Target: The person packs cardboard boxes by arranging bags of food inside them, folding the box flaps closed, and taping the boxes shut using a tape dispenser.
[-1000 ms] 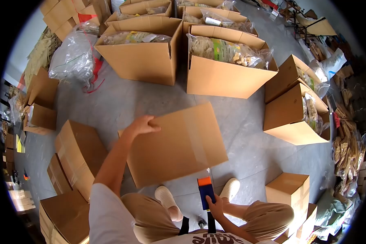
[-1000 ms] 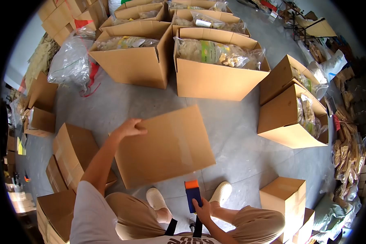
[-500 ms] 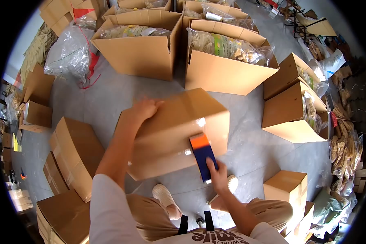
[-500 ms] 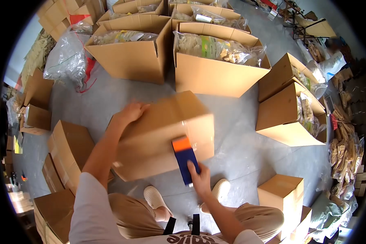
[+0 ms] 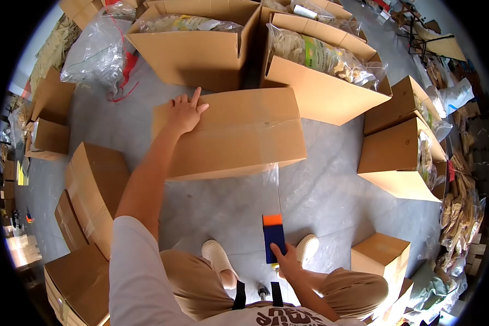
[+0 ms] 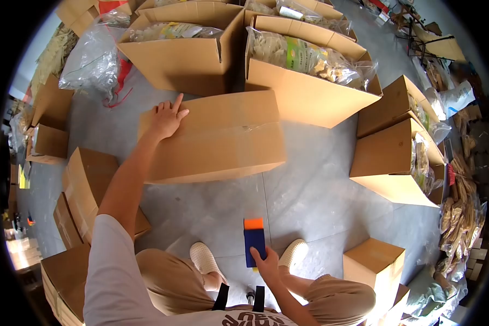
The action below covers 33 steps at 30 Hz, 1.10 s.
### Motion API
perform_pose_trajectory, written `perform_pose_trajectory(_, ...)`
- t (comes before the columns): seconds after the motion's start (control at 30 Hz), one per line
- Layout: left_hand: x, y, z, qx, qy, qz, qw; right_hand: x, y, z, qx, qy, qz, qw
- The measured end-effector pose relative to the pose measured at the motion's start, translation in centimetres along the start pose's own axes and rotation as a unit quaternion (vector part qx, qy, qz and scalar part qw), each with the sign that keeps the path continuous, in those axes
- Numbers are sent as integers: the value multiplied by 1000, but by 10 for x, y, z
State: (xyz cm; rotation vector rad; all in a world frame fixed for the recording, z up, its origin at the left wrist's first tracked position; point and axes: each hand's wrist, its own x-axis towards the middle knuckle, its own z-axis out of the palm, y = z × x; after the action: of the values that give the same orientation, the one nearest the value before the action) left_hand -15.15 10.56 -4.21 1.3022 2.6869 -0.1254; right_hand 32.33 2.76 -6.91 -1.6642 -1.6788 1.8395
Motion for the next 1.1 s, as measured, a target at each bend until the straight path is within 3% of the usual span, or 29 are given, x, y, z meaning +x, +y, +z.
perform_pose_trajectory(0.03,1,0,0,-10,-8,-1,1000,2,26,5,3,-14,65,998)
perform_pose_trajectory(0.13,4,-4,-2,-10,0,-6,1000,59,41,24,-97,13,68,993)
perform_pose_trajectory(0.17,5,-4,-2,-3,12,-4,1000,105,68,38,-17,33,60,998)
perform_pose_trajectory(0.23,6,-5,-3,-9,8,-2,1000,165,19,51,-23,34,27,999)
perform_pose_trajectory(0.3,9,-8,-2,-13,1,1,1000,209,-37,62,44,-16,126,991)
perform_pose_trajectory(0.37,4,-7,2,-19,27,-2,999,196,-79,54,-103,-15,115,988)
perform_pose_trajectory(0.43,4,-4,4,-22,33,0,999,183,-73,43,-294,29,10,955)
perform_pose_trajectory(0.47,6,-6,3,-16,36,-4,999,179,-72,37,-293,34,2,956)
perform_pose_trajectory(0.53,-3,-5,-7,-18,27,3,999,163,-63,28,-213,12,82,974)
perform_pose_trajectory(0.77,-65,13,-9,-86,-56,20,995,164,-27,10,-130,50,103,985)
perform_pose_trajectory(0.9,-96,19,-3,-130,-39,12,991,177,-41,2,-194,49,102,974)
perform_pose_trajectory(0.97,-97,23,-4,-140,-53,-18,989,177,-44,0,-411,70,-37,908)
perform_pose_trajectory(1.1,-83,9,12,-237,13,16,971,157,-49,-20,-378,90,-20,921)
